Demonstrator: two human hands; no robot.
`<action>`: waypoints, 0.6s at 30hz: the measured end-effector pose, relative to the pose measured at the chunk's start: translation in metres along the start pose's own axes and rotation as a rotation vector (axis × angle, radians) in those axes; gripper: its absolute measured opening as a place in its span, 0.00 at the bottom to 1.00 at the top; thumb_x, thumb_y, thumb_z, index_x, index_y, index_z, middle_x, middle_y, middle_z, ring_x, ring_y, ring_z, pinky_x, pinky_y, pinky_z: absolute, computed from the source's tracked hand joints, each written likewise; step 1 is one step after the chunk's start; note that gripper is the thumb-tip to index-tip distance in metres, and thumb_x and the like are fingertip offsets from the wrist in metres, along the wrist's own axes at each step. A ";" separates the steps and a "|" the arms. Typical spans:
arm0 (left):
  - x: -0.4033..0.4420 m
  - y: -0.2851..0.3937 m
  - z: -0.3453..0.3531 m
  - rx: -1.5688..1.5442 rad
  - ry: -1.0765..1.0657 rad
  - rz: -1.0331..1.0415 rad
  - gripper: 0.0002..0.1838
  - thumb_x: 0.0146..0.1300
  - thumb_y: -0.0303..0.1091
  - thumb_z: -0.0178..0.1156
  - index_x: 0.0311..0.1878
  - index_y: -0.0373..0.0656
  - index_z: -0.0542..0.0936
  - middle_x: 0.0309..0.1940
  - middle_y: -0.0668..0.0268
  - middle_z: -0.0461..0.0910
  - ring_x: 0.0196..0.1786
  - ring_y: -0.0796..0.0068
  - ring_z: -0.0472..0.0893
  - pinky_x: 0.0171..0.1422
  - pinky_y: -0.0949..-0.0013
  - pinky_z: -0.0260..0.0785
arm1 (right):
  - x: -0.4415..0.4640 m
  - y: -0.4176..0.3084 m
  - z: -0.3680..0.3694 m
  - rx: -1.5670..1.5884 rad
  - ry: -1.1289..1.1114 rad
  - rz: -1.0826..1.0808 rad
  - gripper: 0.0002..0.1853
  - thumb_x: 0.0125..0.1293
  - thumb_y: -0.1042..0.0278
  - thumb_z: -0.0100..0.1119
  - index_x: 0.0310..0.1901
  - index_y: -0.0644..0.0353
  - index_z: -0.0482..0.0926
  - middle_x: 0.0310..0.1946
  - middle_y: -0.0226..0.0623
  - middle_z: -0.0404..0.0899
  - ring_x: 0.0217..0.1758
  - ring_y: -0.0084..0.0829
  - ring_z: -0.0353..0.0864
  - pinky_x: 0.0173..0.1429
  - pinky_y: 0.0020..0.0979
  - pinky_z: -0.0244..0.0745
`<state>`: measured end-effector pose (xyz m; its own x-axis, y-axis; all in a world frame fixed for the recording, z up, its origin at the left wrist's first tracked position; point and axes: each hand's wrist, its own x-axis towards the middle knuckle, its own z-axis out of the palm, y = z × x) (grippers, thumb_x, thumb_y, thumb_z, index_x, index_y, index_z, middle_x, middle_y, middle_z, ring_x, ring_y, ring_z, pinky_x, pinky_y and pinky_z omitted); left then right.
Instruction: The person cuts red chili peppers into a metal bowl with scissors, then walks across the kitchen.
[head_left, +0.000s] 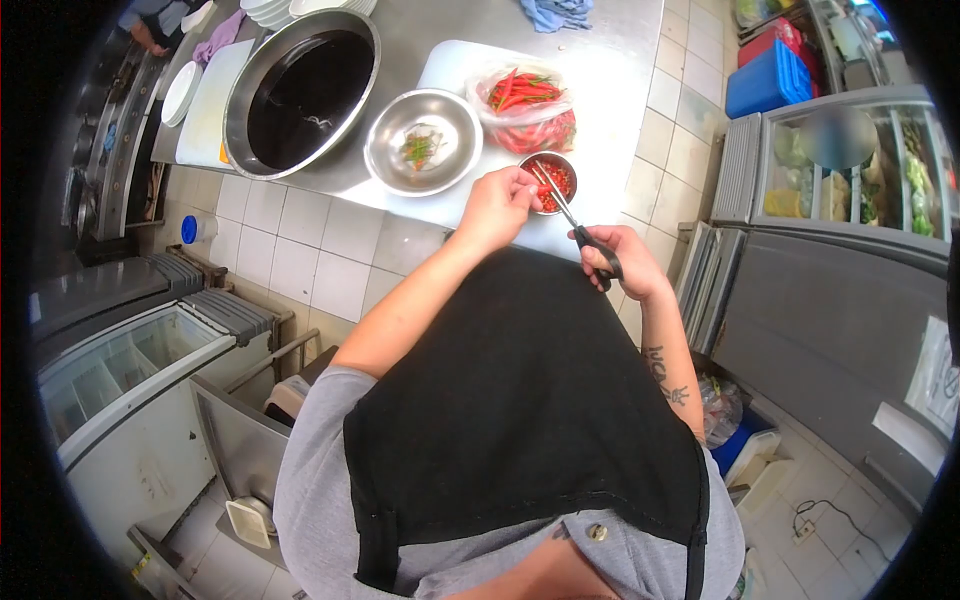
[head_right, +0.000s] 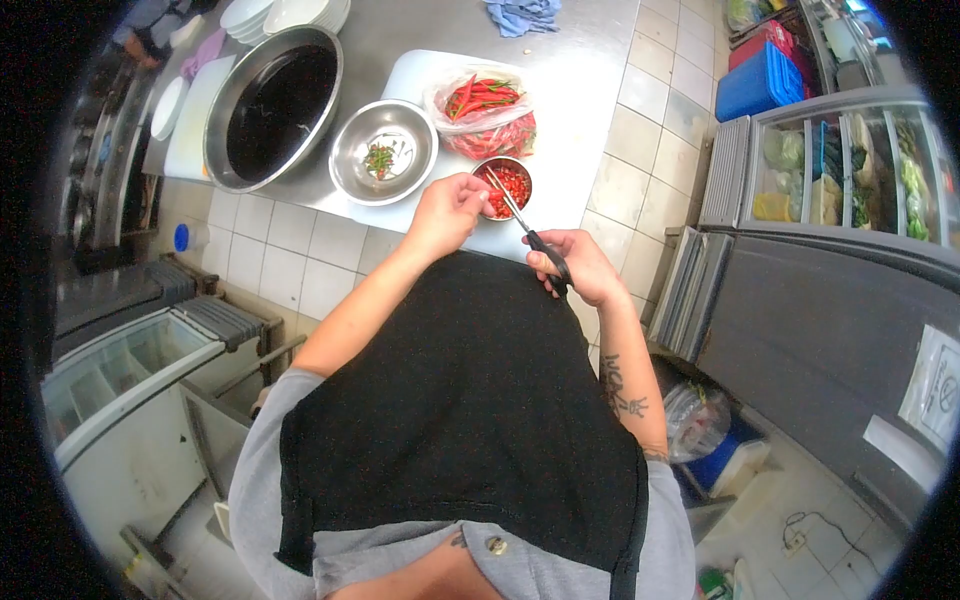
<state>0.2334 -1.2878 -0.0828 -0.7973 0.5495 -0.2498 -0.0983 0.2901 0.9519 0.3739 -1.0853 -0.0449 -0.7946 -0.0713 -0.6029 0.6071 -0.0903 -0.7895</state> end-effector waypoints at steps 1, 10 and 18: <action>0.000 -0.001 0.001 -0.010 -0.003 -0.008 0.08 0.72 0.26 0.57 0.48 0.34 0.80 0.32 0.63 0.87 0.24 0.83 0.76 0.28 0.74 0.68 | 0.000 0.000 0.000 -0.001 -0.001 -0.003 0.29 0.63 0.49 0.76 0.57 0.64 0.82 0.25 0.26 0.78 0.23 0.18 0.76 0.26 0.23 0.71; 0.000 0.005 -0.001 0.069 -0.030 0.010 0.08 0.72 0.27 0.58 0.46 0.33 0.82 0.31 0.61 0.88 0.29 0.80 0.82 0.34 0.72 0.73 | 0.001 0.000 0.001 0.011 0.005 0.005 0.30 0.61 0.51 0.77 0.58 0.64 0.82 0.24 0.26 0.78 0.23 0.17 0.76 0.25 0.22 0.70; 0.001 0.002 0.000 0.334 0.035 0.139 0.07 0.70 0.27 0.62 0.45 0.33 0.83 0.30 0.56 0.88 0.34 0.70 0.88 0.42 0.66 0.78 | 0.001 0.002 0.001 -0.043 0.027 0.017 0.30 0.60 0.52 0.79 0.56 0.65 0.82 0.23 0.26 0.78 0.21 0.16 0.74 0.23 0.21 0.69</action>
<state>0.2321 -1.2866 -0.0810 -0.8098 0.5762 -0.1103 0.2079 0.4576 0.8645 0.3744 -1.0863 -0.0472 -0.7841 -0.0460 -0.6189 0.6206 -0.0466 -0.7828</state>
